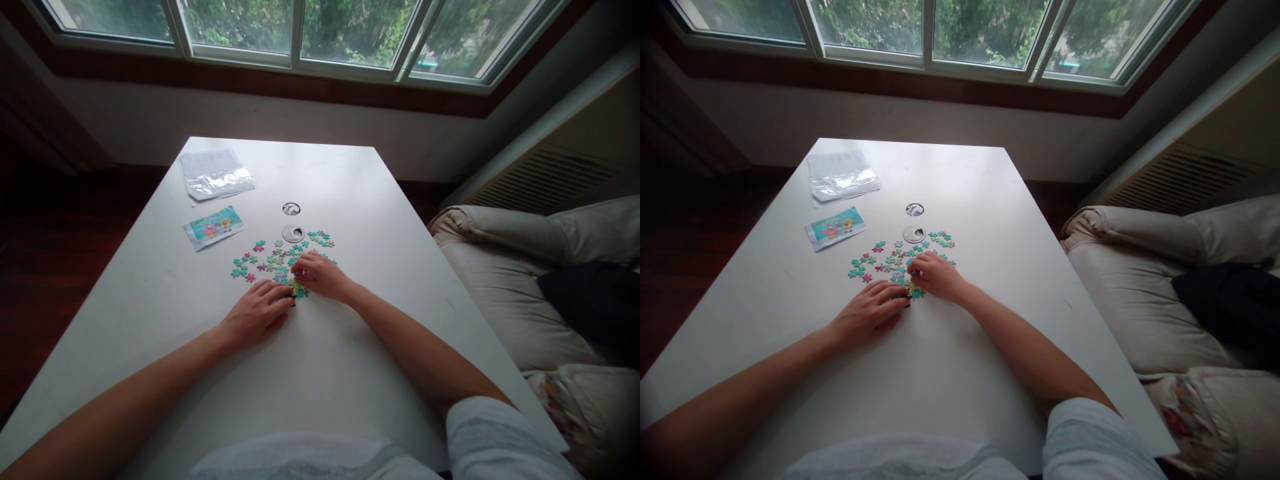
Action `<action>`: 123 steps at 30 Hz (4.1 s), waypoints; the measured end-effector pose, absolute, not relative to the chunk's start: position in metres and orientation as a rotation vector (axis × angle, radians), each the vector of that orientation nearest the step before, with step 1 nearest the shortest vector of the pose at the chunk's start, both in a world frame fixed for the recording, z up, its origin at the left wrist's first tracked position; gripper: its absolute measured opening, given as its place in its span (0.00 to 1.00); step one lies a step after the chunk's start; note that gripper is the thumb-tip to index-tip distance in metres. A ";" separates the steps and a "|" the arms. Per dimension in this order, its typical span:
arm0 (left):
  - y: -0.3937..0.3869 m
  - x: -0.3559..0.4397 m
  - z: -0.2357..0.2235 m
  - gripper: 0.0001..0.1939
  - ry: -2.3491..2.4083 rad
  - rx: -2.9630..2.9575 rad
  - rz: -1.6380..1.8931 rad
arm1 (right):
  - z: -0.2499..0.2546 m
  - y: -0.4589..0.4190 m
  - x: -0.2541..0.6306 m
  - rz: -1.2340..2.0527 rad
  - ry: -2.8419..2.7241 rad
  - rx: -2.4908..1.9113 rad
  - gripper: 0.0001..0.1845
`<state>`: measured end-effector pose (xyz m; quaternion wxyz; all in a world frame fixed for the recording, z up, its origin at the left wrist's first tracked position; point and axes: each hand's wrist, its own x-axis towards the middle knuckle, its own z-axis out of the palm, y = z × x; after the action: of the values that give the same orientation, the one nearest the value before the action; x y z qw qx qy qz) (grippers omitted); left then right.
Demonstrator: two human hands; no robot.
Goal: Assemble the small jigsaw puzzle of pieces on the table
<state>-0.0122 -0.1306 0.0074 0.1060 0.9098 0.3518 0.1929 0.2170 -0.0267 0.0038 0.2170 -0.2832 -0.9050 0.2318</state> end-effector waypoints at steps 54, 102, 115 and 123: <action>-0.131 -0.011 0.007 0.16 1.047 2.702 0.524 | -0.013 -0.012 0.225 0.585 -2.475 -0.748 0.05; -0.130 -0.011 0.008 0.16 1.034 2.686 0.467 | -0.012 -0.011 0.223 0.601 -2.498 -0.739 0.11; -0.131 -0.012 0.007 0.17 1.021 2.683 0.489 | -0.009 -0.007 0.230 0.595 -2.545 -0.714 0.08; -0.130 -0.011 0.008 0.16 1.034 2.686 0.493 | -0.013 -0.007 0.228 0.561 -2.513 -0.796 0.04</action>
<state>-0.0115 -0.1304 0.0077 0.1107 0.9143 0.3518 0.1677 0.2284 -0.0072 -0.0127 0.2216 -0.2879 -0.9093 0.2029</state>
